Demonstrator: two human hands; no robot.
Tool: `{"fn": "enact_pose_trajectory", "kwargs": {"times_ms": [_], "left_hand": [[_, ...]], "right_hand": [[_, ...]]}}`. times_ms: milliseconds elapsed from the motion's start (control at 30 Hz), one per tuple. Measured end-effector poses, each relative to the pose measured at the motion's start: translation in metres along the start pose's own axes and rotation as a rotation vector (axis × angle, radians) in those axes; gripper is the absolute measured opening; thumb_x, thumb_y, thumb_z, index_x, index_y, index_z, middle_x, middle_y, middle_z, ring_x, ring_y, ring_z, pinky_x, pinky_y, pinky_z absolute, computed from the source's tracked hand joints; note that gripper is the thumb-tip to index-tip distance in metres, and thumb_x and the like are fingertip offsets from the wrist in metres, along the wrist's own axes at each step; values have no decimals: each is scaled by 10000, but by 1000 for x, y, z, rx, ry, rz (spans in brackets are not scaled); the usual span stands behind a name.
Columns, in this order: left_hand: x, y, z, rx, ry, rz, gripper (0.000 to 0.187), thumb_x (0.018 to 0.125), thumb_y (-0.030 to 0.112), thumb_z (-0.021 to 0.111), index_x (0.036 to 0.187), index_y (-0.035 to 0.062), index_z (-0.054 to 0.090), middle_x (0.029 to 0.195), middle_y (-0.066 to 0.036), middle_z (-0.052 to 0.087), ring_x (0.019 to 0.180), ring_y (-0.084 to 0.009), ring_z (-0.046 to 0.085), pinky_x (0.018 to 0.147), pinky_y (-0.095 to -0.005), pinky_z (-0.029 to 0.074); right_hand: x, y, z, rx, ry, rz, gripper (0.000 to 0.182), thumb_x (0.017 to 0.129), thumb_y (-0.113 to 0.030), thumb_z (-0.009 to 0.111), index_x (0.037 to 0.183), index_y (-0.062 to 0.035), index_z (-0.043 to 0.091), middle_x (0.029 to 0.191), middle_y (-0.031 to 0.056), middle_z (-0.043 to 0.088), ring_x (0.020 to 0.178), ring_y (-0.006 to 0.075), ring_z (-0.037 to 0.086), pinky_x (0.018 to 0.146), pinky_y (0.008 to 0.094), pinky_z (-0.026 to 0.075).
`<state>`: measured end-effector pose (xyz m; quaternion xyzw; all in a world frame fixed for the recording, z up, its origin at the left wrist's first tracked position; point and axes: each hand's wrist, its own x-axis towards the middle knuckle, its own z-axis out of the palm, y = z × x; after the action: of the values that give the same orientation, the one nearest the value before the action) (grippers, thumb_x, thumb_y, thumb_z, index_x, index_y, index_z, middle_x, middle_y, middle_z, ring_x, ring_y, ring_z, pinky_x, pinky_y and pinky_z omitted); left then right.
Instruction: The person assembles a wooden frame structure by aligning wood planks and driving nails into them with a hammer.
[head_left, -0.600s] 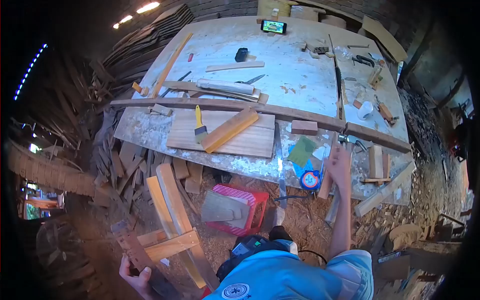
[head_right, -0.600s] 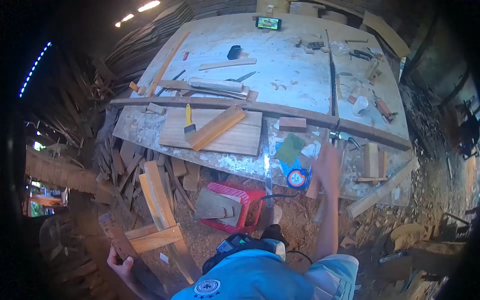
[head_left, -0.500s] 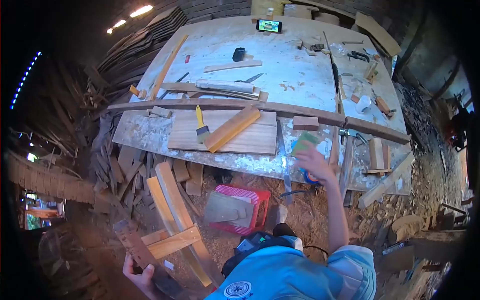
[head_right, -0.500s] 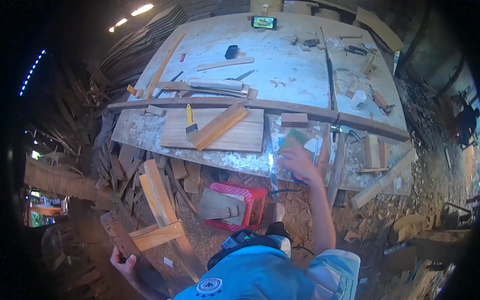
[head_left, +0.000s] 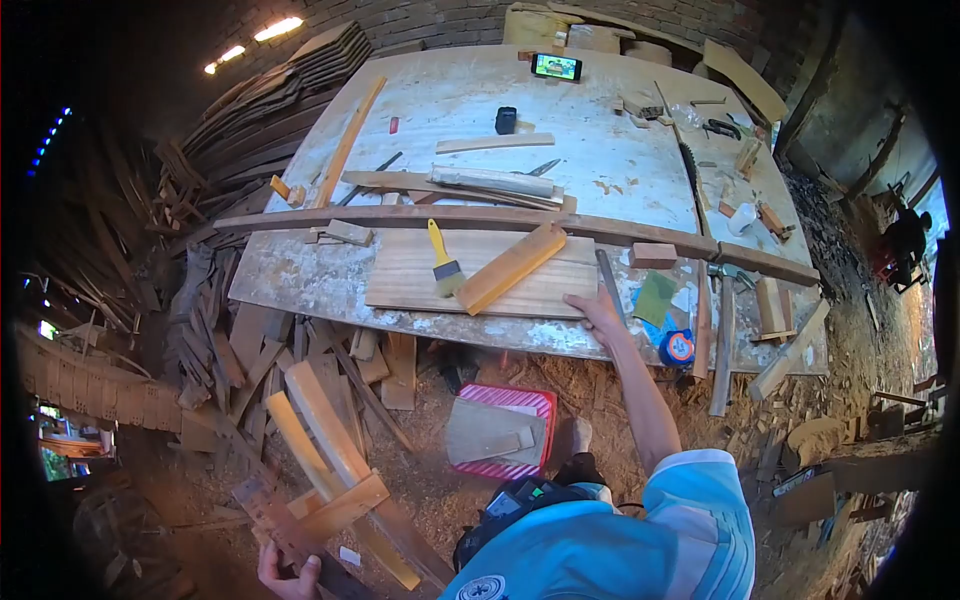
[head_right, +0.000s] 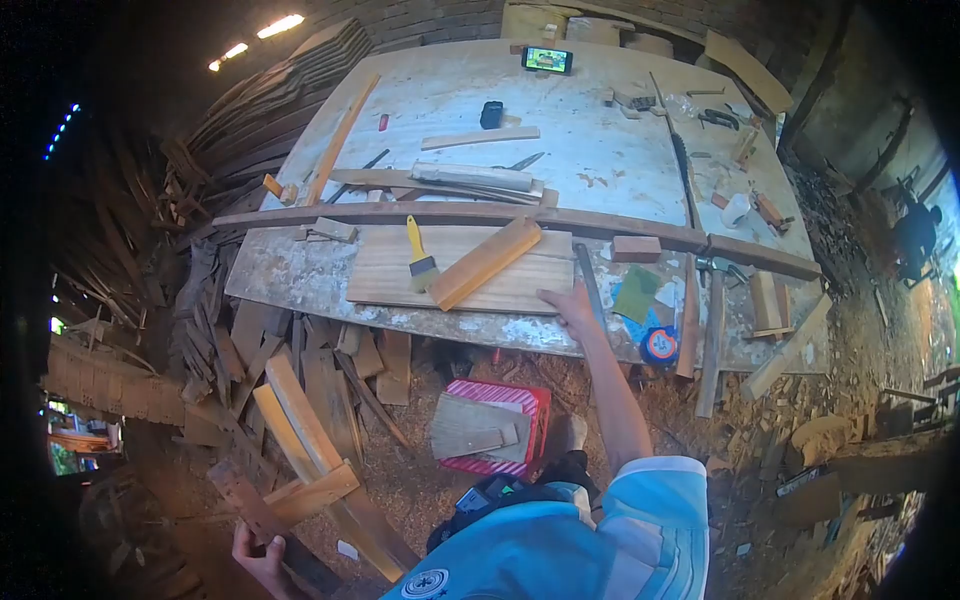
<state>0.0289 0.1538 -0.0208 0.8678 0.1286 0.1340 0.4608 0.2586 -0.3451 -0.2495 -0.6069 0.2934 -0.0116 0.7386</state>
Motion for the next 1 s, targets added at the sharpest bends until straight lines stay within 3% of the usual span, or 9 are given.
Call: {"fn": "enact_pose_trajectory", "kwargs": {"times_ms": [100,333,433,600,667,767,800,900,1000], "left_hand": [[-2,-26,-20,100,56,-60,558,605,-77,671,1141,-81,518,964,-110,599,817,-164,583,741,-273,471],[-1,-37,-41,66,114,-113,500,608,-102,612,1100,-81,527,1000,-115,576,880,-192,561,802,-305,444],[8,-47,-35,-13,186,-13,457,603,191,654,977,-57,570,844,-31,538,774,-122,533,708,-259,432],[33,-36,-27,159,200,-43,556,489,276,729,938,-30,610,842,-90,566,784,-218,558,707,-323,442],[49,-27,-23,183,199,19,559,475,308,741,908,-26,624,834,-103,592,786,-235,565,709,-330,436],[74,-10,-23,128,181,144,559,489,305,726,913,-44,621,829,-90,589,784,-202,564,698,-313,436],[85,-2,-21,71,157,172,557,494,301,723,914,-50,618,828,-82,587,786,-184,563,694,-305,437],[114,20,-10,-136,99,162,556,513,304,719,922,-58,612,829,-63,583,793,-155,563,686,-289,441],[139,42,11,-218,70,188,498,555,253,726,929,-55,611,835,-46,585,788,-137,569,673,-262,446]], "right_hand": [[13,12,25,86,-141,23,503,722,-85,706,1104,-7,388,924,86,577,588,88,505,350,198,281],[14,23,155,211,-158,89,528,748,-79,677,1153,-73,338,1090,108,518,909,226,549,571,322,486],[33,33,213,216,-194,54,543,737,-92,687,1151,-69,337,1095,136,510,932,240,547,569,340,499],[38,16,285,-70,-110,-25,613,738,-102,674,1204,28,298,1105,231,477,972,310,527,691,415,501],[22,34,298,-669,186,-416,643,749,-91,633,1249,74,263,1145,260,439,1030,387,480,875,451,407],[-76,35,273,-644,81,-1185,677,703,-110,636,1266,45,295,1202,271,377,1099,394,409,923,437,343],[-118,39,259,-493,-411,-804,703,701,-142,663,1277,21,294,1275,249,322,1133,379,382,928,443,331],[-220,69,244,97,-1131,-112,841,688,-139,724,1326,-21,190,1292,154,322,1182,234,367,959,420,338],[-262,50,271,145,-1031,-13,821,667,-72,716,1320,-32,221,1242,131,392,1147,219,409,943,370,367]]}}
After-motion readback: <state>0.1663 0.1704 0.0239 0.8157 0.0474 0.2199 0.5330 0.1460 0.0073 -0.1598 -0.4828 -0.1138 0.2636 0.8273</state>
